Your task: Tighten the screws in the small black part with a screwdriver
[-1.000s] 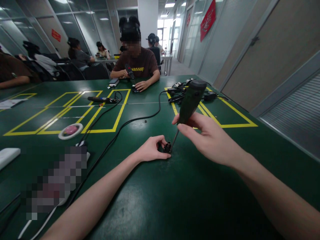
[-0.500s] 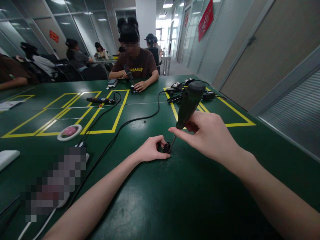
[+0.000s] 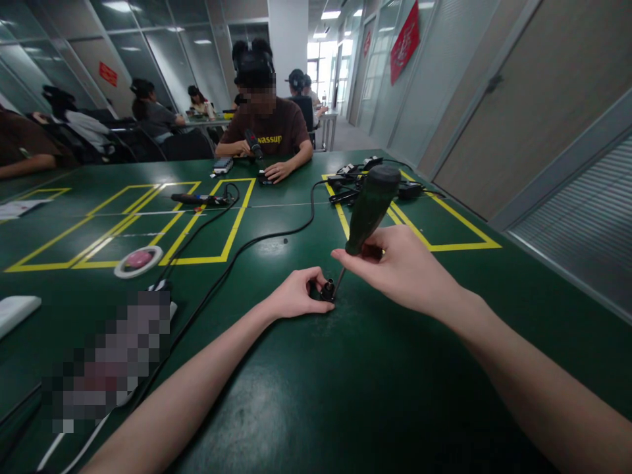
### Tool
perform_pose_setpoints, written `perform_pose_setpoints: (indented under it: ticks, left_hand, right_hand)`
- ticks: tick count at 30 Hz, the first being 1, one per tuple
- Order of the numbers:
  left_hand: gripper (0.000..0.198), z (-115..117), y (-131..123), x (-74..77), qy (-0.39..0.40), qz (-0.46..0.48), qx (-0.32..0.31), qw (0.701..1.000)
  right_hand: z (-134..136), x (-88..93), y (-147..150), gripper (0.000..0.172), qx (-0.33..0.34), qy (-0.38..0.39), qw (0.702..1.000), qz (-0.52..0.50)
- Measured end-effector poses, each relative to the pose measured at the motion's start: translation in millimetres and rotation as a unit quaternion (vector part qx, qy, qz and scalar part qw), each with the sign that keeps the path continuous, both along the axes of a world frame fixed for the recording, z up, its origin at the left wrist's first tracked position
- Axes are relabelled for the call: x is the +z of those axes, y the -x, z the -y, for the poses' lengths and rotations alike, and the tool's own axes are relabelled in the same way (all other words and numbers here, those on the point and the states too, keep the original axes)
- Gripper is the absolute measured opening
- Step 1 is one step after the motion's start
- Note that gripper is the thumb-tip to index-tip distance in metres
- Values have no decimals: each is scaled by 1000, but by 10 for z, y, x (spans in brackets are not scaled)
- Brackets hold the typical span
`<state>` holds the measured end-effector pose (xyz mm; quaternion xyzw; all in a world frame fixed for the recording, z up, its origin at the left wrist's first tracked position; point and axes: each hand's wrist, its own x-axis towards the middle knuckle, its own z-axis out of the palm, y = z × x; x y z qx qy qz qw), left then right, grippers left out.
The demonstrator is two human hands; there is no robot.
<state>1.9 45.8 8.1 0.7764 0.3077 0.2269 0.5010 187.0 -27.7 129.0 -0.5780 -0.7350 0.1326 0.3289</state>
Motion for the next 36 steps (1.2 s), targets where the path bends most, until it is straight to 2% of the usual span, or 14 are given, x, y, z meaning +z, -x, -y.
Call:
perform_pose_setpoints:
  ticks: [15,21,29,36]
  left_hand:
    - [30,1,-2,-6,-4,-7,3,1000]
    - [31,0,-4,-10,-3,-7,4,1000]
    - [30,-8,-12,-12,-8,-7,-2,1000]
    - [31,-5,-18,-8,5,-4,0,1000]
  right_hand:
    - [-39,-31,31,23,23,43,997,-68]
    - [-51,-53,23,28,24,71,996,-55]
    - [-102,-148,-5,44,59,23,998,-29]
    - [-143,-233,-19,42,77,-7,996,-32]
